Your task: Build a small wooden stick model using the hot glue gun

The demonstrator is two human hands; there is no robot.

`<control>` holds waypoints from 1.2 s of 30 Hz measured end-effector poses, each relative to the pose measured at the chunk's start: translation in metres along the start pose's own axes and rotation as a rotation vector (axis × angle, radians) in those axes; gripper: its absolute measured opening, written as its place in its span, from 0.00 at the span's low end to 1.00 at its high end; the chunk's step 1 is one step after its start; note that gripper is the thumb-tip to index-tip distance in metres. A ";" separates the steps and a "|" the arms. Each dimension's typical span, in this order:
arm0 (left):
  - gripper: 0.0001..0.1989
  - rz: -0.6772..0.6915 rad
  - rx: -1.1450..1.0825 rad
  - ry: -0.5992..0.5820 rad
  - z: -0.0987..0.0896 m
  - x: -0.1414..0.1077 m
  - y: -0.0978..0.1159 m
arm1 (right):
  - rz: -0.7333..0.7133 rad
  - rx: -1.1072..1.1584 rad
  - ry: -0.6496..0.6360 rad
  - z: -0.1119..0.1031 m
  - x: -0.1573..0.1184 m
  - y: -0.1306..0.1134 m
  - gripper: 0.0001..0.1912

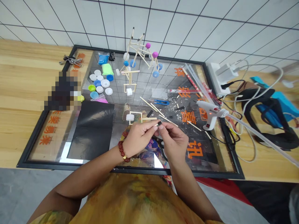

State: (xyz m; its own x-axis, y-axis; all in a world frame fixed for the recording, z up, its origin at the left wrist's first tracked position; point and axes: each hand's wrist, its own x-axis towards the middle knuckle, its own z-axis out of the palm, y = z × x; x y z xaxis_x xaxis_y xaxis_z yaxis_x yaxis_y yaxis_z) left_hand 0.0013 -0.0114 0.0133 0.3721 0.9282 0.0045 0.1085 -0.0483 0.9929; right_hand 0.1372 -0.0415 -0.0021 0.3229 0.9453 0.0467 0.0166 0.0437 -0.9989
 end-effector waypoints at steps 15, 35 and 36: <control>0.19 -0.114 -0.137 -0.110 0.000 0.000 0.005 | -0.018 -0.006 0.028 -0.003 0.003 -0.001 0.04; 0.16 -0.154 -0.030 -0.242 -0.014 0.006 0.018 | -0.005 0.091 -0.440 -0.025 0.025 -0.003 0.06; 0.16 -0.160 -0.042 -0.247 -0.014 0.006 0.018 | 0.003 0.096 -0.437 -0.025 0.025 -0.003 0.06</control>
State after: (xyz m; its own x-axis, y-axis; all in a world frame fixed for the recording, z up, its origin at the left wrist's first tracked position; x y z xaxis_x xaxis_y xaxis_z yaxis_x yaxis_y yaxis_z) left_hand -0.0070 -0.0015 0.0324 0.5669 0.8046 -0.1765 0.1477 0.1115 0.9827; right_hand 0.1690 -0.0260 0.0021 -0.1073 0.9925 0.0591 -0.0779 0.0509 -0.9957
